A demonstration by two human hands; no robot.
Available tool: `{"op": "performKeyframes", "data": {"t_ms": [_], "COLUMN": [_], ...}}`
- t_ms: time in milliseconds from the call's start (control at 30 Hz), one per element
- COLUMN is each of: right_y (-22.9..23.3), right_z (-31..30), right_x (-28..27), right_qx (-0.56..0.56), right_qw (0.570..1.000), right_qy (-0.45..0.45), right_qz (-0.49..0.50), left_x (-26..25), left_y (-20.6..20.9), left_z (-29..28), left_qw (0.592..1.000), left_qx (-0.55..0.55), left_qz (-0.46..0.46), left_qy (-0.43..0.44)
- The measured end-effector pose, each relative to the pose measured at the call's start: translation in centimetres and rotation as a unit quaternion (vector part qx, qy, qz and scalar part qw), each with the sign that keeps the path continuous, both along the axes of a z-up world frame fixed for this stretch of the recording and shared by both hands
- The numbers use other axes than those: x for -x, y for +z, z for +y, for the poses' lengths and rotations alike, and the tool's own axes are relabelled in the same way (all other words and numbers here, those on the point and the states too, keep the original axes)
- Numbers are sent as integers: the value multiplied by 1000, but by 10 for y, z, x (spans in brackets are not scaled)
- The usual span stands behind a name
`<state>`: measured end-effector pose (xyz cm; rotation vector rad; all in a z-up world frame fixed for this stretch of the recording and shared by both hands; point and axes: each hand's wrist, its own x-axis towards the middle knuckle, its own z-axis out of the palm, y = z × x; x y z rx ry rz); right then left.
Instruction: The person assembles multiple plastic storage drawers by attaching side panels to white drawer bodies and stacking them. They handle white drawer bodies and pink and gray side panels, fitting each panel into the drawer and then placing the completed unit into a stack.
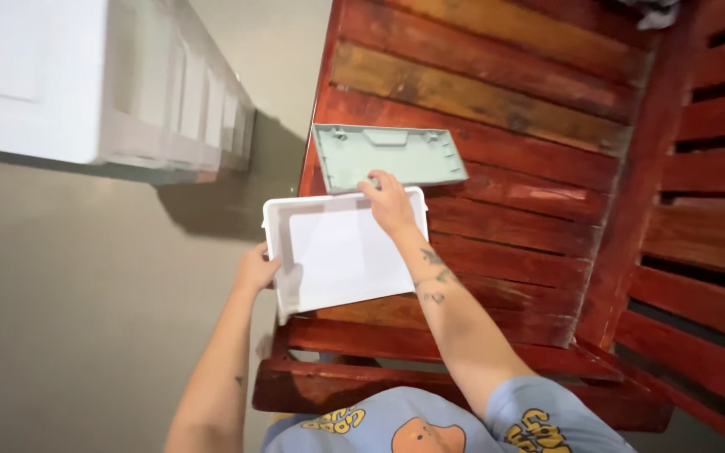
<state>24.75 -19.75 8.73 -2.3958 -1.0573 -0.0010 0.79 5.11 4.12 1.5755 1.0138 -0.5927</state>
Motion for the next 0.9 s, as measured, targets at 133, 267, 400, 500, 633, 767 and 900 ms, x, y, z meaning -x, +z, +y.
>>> {"op": "performKeyframes", "data": {"t_ms": [133, 267, 400, 500, 633, 767, 900], "right_y": [89, 178, 252, 281, 299, 314, 326], "right_z": [14, 40, 74, 109, 170, 231, 272], "right_x": [47, 125, 211, 279, 365, 424, 470], "right_qx": [-70, -120, -129, -121, -129, -145, -168], "right_qw": [994, 980, 975, 970, 959, 943, 913], "right_qy": [21, 43, 90, 144, 199, 239, 284], "right_qz": [-79, -153, -156, -156, -157, -180, -238], "left_x": [-1, 29, 88, 164, 281, 390, 449], "left_y": [88, 154, 194, 203, 210, 225, 239], "left_z": [18, 39, 95, 154, 233, 283, 320], "left_qw": [993, 949, 980, 978, 970, 939, 894], "left_qx": [-86, -237, -158, -148, -105, -87, -47], "left_qz": [-67, -198, -121, -132, -135, -141, -175], "left_qy": [-46, -67, 28, 63, 176, 303, 410]}}
